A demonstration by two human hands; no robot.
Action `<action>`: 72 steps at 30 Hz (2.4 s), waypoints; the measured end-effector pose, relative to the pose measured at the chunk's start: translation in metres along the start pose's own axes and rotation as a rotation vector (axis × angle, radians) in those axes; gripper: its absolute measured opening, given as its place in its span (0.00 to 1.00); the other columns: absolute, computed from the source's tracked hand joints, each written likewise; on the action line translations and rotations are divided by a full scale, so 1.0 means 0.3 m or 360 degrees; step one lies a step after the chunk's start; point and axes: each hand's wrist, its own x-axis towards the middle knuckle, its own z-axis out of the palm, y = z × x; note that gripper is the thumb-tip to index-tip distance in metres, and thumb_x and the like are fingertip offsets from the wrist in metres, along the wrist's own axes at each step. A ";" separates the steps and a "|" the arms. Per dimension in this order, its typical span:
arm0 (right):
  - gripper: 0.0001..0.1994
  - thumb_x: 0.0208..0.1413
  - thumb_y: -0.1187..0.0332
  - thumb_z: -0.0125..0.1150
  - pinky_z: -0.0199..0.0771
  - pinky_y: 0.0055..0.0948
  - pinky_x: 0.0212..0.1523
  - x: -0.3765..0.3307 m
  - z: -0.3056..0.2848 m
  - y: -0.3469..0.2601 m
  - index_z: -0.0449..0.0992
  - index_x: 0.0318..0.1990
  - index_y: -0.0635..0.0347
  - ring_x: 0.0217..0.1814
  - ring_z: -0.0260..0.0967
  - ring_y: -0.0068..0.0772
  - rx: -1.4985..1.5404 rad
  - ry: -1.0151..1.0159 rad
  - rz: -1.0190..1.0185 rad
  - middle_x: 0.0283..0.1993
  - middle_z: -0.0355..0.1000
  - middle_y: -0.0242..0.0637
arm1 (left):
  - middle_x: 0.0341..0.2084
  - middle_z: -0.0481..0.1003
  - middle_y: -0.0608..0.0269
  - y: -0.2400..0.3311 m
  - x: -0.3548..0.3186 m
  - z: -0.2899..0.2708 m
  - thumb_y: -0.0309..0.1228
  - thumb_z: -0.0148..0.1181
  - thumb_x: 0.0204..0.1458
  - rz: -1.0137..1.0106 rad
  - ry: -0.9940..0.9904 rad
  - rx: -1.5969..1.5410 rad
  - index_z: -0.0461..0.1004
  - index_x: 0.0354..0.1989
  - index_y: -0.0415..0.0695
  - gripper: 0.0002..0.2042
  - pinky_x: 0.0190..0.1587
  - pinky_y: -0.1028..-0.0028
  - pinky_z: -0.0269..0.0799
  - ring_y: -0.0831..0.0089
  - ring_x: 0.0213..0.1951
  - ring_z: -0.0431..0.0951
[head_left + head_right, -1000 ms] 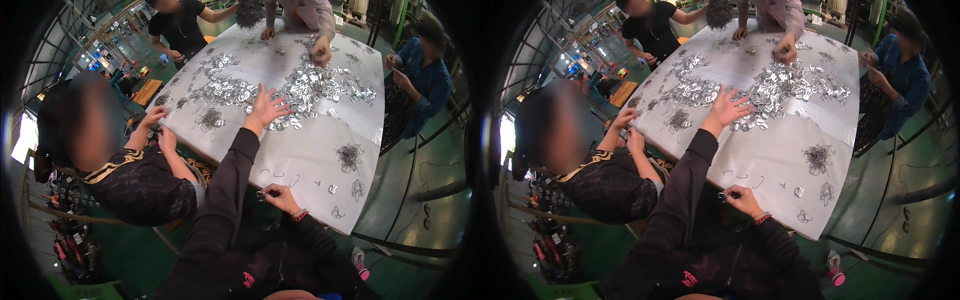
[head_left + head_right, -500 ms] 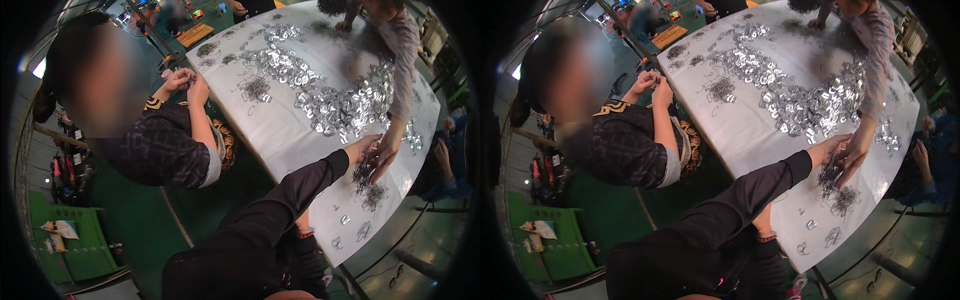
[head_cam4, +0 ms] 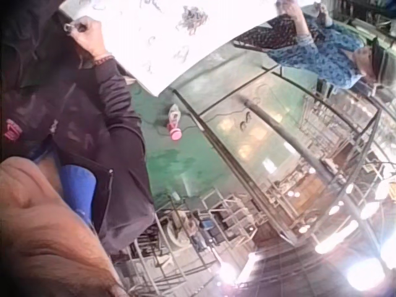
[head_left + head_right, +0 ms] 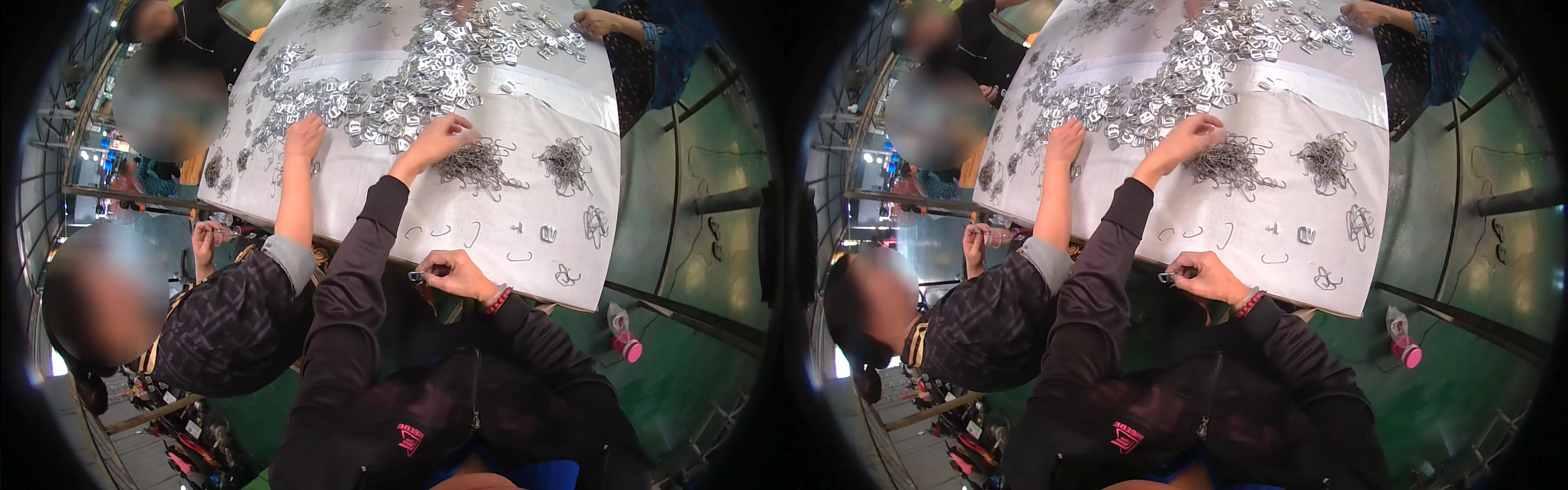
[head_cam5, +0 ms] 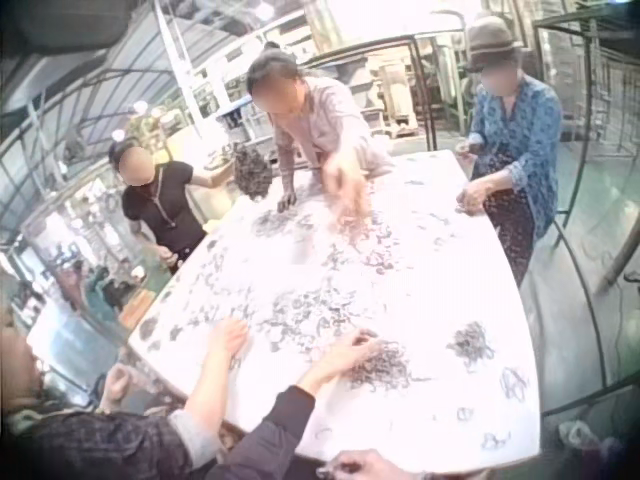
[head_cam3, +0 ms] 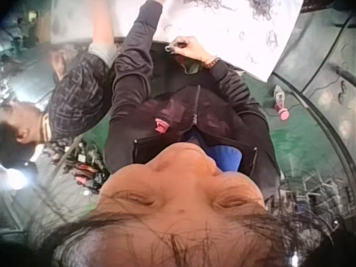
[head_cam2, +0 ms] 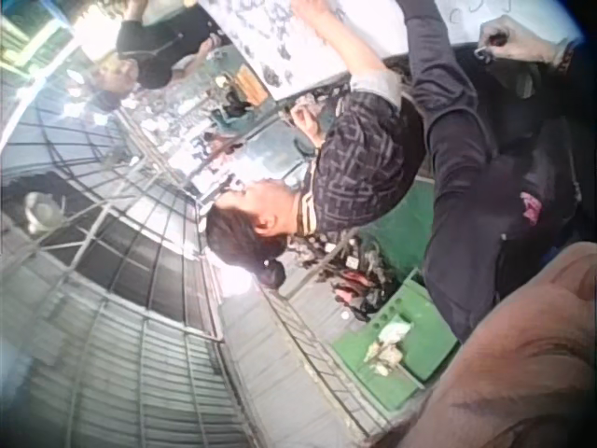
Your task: The person assembles keychains by hand at a large table in a workshop. They pick up small metal parts and wire loops, connect them together, and place the finished keychains on a hanging rack. Other workers are also assembling keychains at the same table.
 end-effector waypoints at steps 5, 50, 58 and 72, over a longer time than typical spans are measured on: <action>0.08 0.50 0.75 0.60 0.73 0.21 0.33 -0.010 -0.018 0.008 0.79 0.38 0.66 0.29 0.71 0.18 -0.0047 -0.0059 0.0020 0.28 0.75 0.33 | 0.69 0.44 0.48 0.059 -0.074 0.130 0.42 0.79 0.26 -0.0073 -0.0347 0.1106 0.59 0.64 0.73 0.49 0.58 0.27 0.48 0.34 0.67 0.45; 0.09 0.50 0.75 0.63 0.69 0.20 0.36 0.009 -0.019 0.084 0.78 0.40 0.64 0.33 0.68 0.17 -0.0095 -0.0098 0.0015 0.31 0.75 0.30 | 0.28 0.71 0.53 0.278 -0.505 0.540 0.24 0.58 0.42 0.0290 0.0141 0.1327 0.71 0.33 0.37 0.09 0.29 0.69 0.76 0.60 0.34 0.77; 0.10 0.50 0.75 0.64 0.72 0.23 0.38 -0.017 0.031 0.040 0.77 0.40 0.67 0.37 0.70 0.17 0.0059 0.0089 0.0028 0.34 0.76 0.32 | 0.34 0.75 0.55 0.297 -0.793 0.194 0.24 0.52 0.59 -0.0028 0.0835 0.0144 0.72 0.43 0.35 0.07 0.32 0.74 0.74 0.71 0.27 0.80; 0.07 0.56 0.78 0.59 0.73 0.18 0.41 -0.061 0.138 -0.169 0.77 0.42 0.68 0.38 0.72 0.17 0.0195 0.0151 0.0091 0.38 0.77 0.33 | 0.40 0.71 0.56 0.218 -1.029 0.188 0.24 0.60 0.52 -0.0036 0.1245 0.0126 0.74 0.36 0.36 0.06 0.46 0.66 0.67 0.58 0.44 0.70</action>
